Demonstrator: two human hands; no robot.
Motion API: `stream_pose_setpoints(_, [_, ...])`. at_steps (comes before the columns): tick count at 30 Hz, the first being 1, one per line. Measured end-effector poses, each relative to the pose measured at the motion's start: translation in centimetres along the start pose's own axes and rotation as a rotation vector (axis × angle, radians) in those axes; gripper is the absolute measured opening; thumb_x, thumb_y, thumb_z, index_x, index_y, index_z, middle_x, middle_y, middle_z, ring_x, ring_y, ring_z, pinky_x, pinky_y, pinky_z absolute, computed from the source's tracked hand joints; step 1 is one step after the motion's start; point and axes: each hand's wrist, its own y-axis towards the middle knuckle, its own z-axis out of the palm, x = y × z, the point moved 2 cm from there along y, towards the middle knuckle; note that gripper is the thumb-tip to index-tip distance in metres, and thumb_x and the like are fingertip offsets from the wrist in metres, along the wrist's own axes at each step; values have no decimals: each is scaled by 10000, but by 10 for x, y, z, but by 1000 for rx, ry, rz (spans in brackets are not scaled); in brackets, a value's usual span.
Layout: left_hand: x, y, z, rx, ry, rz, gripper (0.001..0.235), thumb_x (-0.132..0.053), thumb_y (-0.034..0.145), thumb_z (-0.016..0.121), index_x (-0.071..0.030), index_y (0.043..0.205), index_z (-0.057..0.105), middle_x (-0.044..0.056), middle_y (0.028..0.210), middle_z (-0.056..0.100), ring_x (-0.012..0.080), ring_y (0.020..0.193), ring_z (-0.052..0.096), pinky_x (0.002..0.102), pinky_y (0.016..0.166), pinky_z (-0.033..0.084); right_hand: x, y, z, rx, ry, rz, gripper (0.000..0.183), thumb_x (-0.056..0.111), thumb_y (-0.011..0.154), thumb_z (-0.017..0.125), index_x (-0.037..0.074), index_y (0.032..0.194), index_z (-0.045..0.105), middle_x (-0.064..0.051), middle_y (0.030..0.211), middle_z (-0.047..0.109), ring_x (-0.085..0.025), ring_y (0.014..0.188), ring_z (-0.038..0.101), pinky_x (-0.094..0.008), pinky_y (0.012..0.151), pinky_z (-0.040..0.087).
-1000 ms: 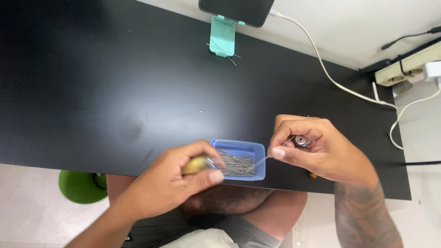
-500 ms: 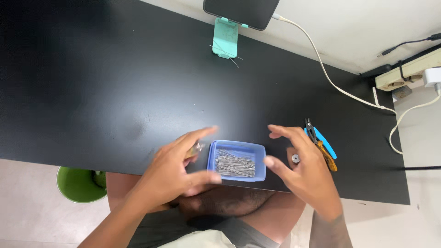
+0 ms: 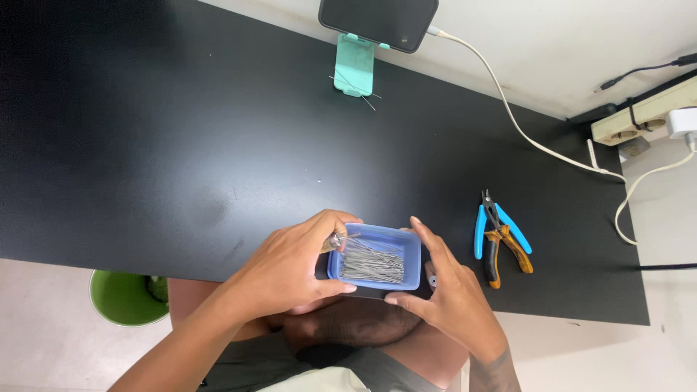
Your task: The person sits at a low angle and uses a handheld sharpening tool to grind the tips of small metal nails. They pick nails from a blue plastic container, hold them against the rotating abrasive, and place the sharpened nails into the container's lid.
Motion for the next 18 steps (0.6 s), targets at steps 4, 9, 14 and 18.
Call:
stream_pose_setpoints(4, [-5,-5,-6,-42,-173,-13,406,-236,721,772,-196,911,415,-129,1454,650,189,959,685,344,706,553,-7,-2,-4,13,-57,21,1052,365,725,879,285,1598,297,35,1437,544,-210,677,550,-335,675,515])
stream_pose_setpoints(9, [9,-18,-14,-161,-340,12,466,-203,690,858,-193,976,490,-79,1436,676,93,890,634,258,645,482,-37,-5,-24,-41,81,-168,775,307,734,879,193,1424,546,-30,1438,591,-193,1006,552,-320,928,454])
stream_pose_setpoints(14, [2,-33,-30,-227,-370,-164,469,-145,677,886,-188,891,471,-145,1422,702,140,583,383,268,644,438,-57,-8,-43,-15,216,-36,414,178,743,787,191,1155,742,12,1378,650,-123,726,512,-236,530,426])
stream_pose_setpoints(18, [0,-35,-29,-258,-393,-122,503,-117,657,885,-192,808,411,-118,1465,685,127,562,352,253,616,424,-73,-2,-44,-44,324,12,296,285,1031,485,70,947,670,-32,950,571,-161,908,533,-318,817,399])
